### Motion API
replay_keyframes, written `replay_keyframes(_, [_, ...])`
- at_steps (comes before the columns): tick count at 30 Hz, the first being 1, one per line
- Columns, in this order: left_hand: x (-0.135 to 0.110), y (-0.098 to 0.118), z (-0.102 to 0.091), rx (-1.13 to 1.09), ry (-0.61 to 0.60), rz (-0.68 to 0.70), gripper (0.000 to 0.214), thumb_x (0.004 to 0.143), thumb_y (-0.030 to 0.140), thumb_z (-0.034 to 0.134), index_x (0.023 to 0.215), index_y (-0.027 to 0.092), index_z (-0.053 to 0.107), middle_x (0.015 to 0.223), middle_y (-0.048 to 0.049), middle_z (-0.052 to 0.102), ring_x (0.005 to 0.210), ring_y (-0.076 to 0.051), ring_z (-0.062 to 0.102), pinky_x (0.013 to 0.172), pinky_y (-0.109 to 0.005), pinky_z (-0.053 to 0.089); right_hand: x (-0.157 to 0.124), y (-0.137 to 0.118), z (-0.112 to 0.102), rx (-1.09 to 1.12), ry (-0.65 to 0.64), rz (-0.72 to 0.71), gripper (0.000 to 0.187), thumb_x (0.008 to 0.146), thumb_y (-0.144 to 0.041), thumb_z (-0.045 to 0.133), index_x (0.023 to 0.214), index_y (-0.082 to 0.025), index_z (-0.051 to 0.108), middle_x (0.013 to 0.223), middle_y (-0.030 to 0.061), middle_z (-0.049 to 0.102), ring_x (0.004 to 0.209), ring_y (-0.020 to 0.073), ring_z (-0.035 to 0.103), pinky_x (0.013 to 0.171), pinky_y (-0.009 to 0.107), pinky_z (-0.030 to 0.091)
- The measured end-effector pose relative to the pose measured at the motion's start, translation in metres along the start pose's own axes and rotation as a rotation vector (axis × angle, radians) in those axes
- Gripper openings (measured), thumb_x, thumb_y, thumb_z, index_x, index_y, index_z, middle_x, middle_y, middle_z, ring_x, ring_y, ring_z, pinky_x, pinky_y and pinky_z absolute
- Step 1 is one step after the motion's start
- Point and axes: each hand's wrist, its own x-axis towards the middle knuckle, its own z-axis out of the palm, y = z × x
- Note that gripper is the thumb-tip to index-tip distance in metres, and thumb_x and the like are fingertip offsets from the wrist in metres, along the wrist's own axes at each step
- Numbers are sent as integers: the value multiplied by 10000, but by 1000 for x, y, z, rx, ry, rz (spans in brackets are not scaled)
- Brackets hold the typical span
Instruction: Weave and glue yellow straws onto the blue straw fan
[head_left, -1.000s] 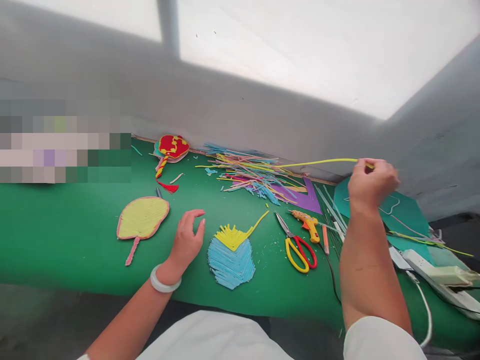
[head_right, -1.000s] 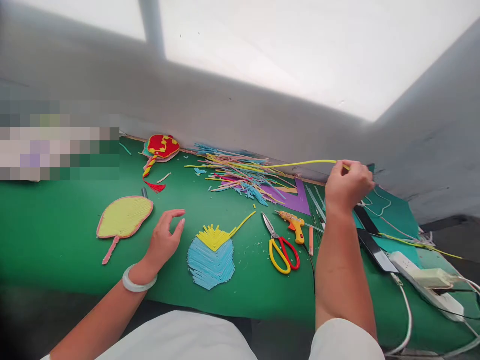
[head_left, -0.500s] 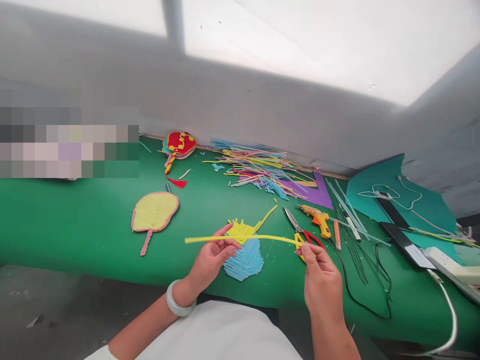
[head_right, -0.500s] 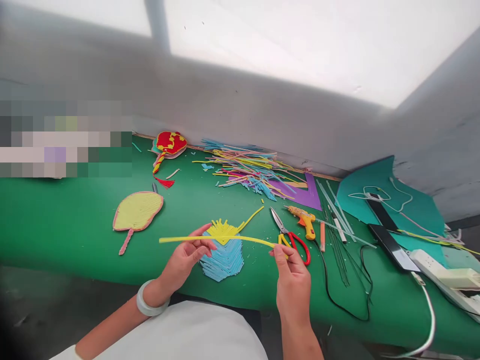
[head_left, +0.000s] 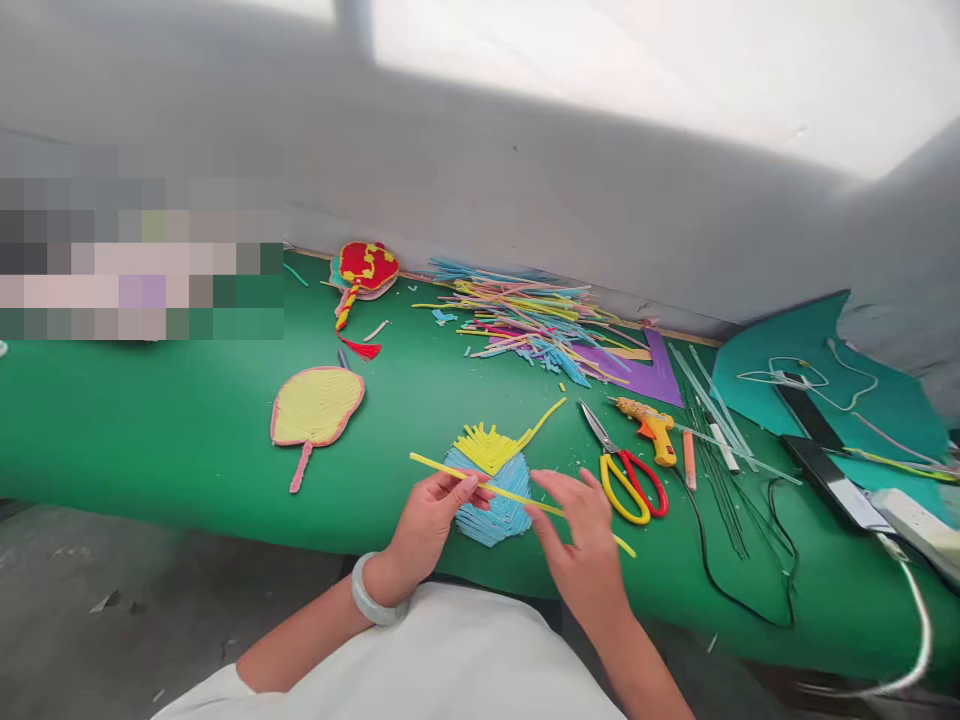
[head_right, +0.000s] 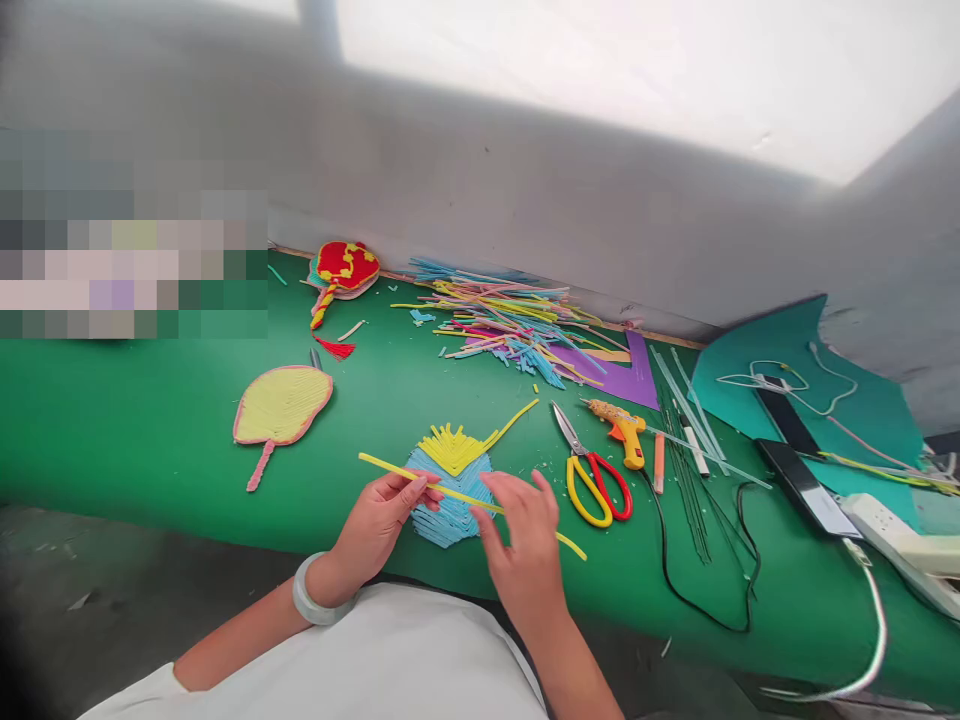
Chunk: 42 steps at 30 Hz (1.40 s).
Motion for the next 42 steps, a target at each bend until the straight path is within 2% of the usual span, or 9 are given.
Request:
replay_keyframes(3, [-4, 1, 0, 47, -32, -36, 447, 783, 573, 744, 906, 143, 755, 750, -61, 738, 742, -203, 696, 795, -358, 562, -2, -16, 18, 83, -114, -92, 195, 997, -212, 550, 1165, -277, 622, 977, -5, 745, 855, 156, 675, 1080, 443, 393])
replay_keyframes(7, [-4, 0, -14, 112, 21, -21, 466, 826, 539, 719, 1085, 153, 696, 786, -33, 723, 748, -182, 690, 796, -336, 558, -2, -14, 28, 60, -97, -82, 102, 987, -167, 570, 993, -246, 633, 848, -21, 720, 759, 146, 617, 851, 353, 445])
replay_keyframes(9, [-4, -3, -22, 199, 136, 75, 509, 872, 510, 681, 1246, 176, 599, 905, -39, 725, 840, -181, 693, 841, -340, 550, -1, -7, 29, -18, -89, -35, 88, 981, -177, 579, 956, -234, 641, 856, 6, 701, 795, 168, 604, 777, 340, 425])
replay_keyframes(13, [-8, -10, -33, 671, 378, 469, 404, 956, 371, 599, 1321, 217, 520, 1205, -96, 673, 1081, -209, 651, 947, -396, 526, 0, 6, 33, -135, -93, 44, 89, 982, -217, 574, 936, -214, 651, 875, 48, 657, 836, 202, 583, 746, 338, 407])
replay_keyframes(15, [-10, -12, -33, 911, 313, 659, 343, 979, 274, 563, 1319, 240, 532, 1283, -99, 645, 1177, -219, 619, 999, -419, 503, -2, 8, 37, -145, -114, 53, 109, 993, -227, 555, 944, -214, 651, 869, 49, 653, 834, 205, 580, 748, 338, 404])
replay_keyframes(18, [-10, -16, -29, 1190, 77, 827, 367, 999, 191, 504, 1363, 238, 513, 1362, -104, 623, 1305, -230, 555, 1100, -463, 428, -6, 10, 40, -140, -141, 67, 137, 1013, -232, 517, 985, -218, 650, 879, 47, 662, 842, 203, 585, 760, 339, 400])
replay_keyframes(21, [-7, -20, -25, 1393, -60, 838, 416, 1016, 226, 484, 1427, 168, 458, 1455, -142, 559, 1400, -267, 470, 1176, -536, 317, -9, 11, 40, -133, -162, 86, 150, 1024, -239, 499, 1011, -223, 647, 889, 43, 669, 851, 201, 588, 778, 341, 397])
replay_keyframes(25, [-4, -25, -23, 1538, -128, 814, 461, 1031, 299, 460, 1455, 119, 436, 1514, -159, 494, 1447, -290, 406, 1216, -596, 201, -10, 14, 37, -141, -189, 91, 146, 1018, -237, 513, 992, -229, 656, 881, 36, 667, 850, 201, 580, 775, 337, 383])
replay_keyframes(42, [-3, -28, -22, 1648, -79, 691, 553, 1048, 465, 357, 1448, 101, 472, 1530, -136, 477, 1445, -288, 406, 1245, -602, 66, -11, 20, 34, -179, -226, 108, 159, 1016, -260, 516, 984, -216, 666, 887, 41, 662, 862, 206, 574, 802, 349, 377])
